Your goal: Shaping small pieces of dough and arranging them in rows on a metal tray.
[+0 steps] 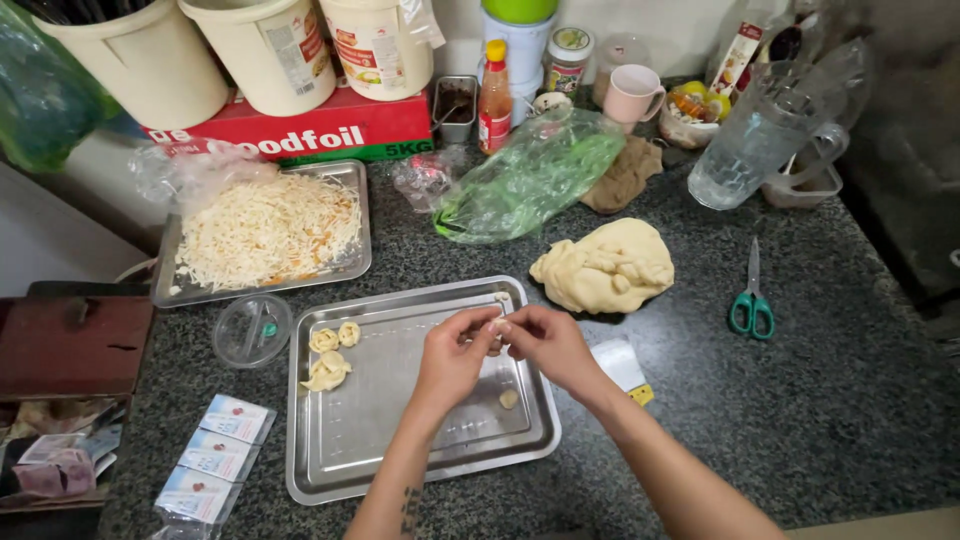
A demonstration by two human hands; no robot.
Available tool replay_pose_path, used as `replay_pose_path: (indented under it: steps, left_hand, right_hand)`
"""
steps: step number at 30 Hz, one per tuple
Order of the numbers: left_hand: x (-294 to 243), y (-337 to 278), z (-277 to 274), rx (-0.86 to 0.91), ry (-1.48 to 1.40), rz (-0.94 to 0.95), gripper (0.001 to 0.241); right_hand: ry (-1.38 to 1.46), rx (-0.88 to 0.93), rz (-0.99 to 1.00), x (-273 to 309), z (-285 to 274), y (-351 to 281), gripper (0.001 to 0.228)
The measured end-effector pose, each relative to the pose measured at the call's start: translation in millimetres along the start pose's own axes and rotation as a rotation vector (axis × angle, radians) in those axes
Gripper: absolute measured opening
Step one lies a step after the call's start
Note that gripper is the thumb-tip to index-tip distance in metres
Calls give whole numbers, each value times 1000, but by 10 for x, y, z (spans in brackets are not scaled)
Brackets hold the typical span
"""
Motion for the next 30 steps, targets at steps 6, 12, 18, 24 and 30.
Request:
replay_pose_path:
  steps: [6, 12, 18, 24, 30]
  left_hand:
    - [-225, -35, 79, 25, 33, 79, 18]
    - [-373, -65, -61, -77, 450, 216, 13]
    - [94, -13, -407, -119, 816, 88, 19]
    - [415, -126, -343, -21, 908, 65, 25]
    - [651, -137, -289, -33, 1206, 199, 20]
  right_hand:
    - [-18, 3, -105, 256, -52, -24, 11]
    - [-56, 29, -159, 269, -38, -75, 11]
    - [158, -47, -8, 288, -108, -103, 20]
    - [209, -133, 12, 166, -217, -103, 26]
    - [261, -170, 76, -145, -253, -56, 23]
Point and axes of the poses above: each hand's wrist, its own y-axis towards the middle knuckle, its own z-axis out of the palm, x = y × z, the point moved 6 cm from there along y, towards the middle knuckle, and after that the axes turned 8 degrees about -z, right-handed, at the moved point
